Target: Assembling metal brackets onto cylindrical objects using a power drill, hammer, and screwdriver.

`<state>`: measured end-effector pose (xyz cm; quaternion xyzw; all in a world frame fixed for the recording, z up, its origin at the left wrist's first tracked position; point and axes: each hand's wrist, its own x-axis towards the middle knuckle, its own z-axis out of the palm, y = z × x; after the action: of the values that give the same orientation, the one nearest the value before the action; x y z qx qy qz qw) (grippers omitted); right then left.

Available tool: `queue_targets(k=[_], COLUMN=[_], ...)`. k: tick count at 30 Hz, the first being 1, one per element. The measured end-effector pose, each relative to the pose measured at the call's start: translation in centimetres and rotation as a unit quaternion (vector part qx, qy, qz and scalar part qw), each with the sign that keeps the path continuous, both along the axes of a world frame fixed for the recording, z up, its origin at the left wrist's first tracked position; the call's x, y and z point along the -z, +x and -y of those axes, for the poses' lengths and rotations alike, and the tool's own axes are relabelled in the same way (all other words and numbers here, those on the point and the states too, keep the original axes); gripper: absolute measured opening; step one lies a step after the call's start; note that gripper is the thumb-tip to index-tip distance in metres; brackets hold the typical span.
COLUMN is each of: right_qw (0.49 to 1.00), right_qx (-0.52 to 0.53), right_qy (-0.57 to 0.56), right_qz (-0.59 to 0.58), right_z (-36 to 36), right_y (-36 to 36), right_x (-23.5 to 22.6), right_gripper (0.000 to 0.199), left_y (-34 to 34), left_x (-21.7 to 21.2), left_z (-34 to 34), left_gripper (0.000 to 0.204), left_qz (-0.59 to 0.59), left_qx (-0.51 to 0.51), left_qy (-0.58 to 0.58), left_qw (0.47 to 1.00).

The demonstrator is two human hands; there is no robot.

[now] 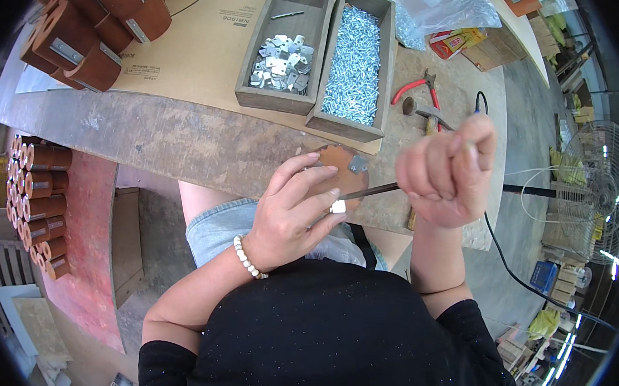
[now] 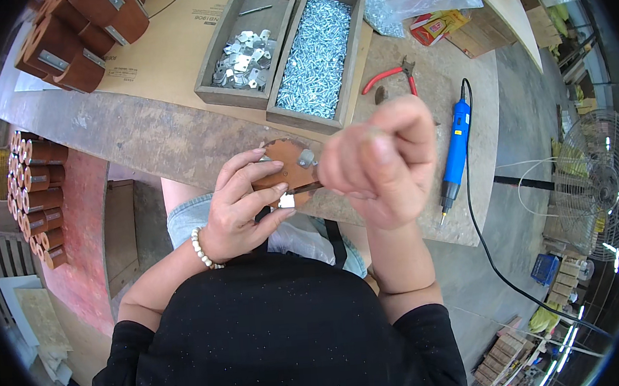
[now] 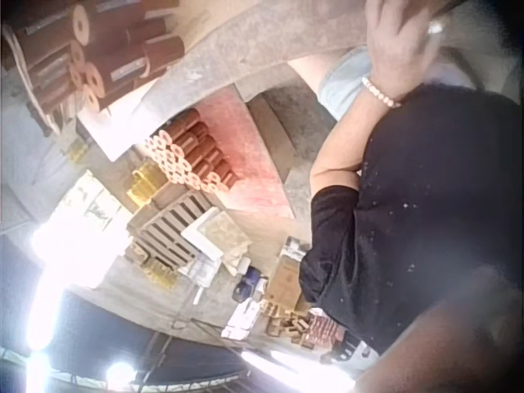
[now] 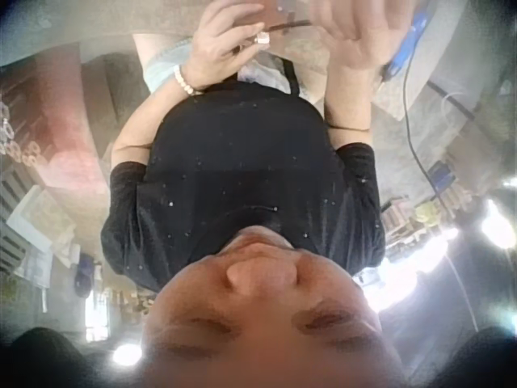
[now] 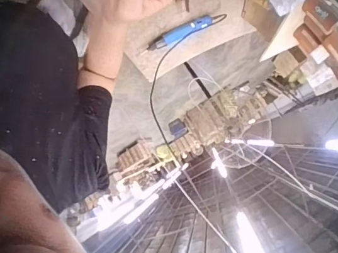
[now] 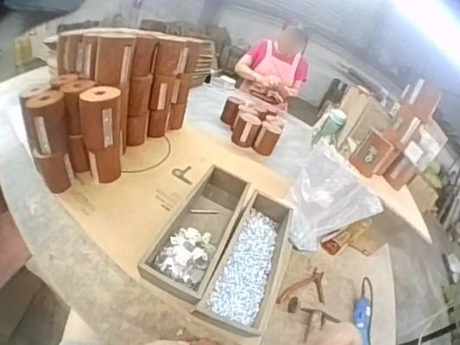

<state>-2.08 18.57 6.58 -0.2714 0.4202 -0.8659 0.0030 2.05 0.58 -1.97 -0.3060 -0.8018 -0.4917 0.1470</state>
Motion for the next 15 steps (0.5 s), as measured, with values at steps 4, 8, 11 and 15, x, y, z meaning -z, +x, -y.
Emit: queue_targets(k=[4, 8, 11, 15], right_qw=[0.989, 0.962, 0.946, 0.918], right_qx=[0.146, 0.239, 0.287, 0.338], right_qy=[-0.028, 0.101, 0.141, 0.205], right_qz=[-0.022, -0.083, -0.056, -0.005], right_z=[-2.1, -2.8, -2.5, -2.8], right_y=[1.0, 1.3, 1.8, 1.9], right_x=[-1.2, -1.4, -0.6, 0.7], right_gripper=[0.007, 0.009, 0.005, 0.007], left_y=[-0.1, 0.1, 0.1, 0.1], left_x=[-0.1, -0.4, -0.4, -0.3], left_z=[0.2, 0.1, 0.1, 0.0], left_gripper=[0.034, 0.028, 0.033, 0.033], left_qz=[0.001, 0.004, 0.005, -0.002], left_qx=[0.013, 0.004, 0.003, 0.002], left_qy=[-0.001, -0.006, -0.004, -0.023], left_qw=[1.0, 1.0, 1.0, 1.0])
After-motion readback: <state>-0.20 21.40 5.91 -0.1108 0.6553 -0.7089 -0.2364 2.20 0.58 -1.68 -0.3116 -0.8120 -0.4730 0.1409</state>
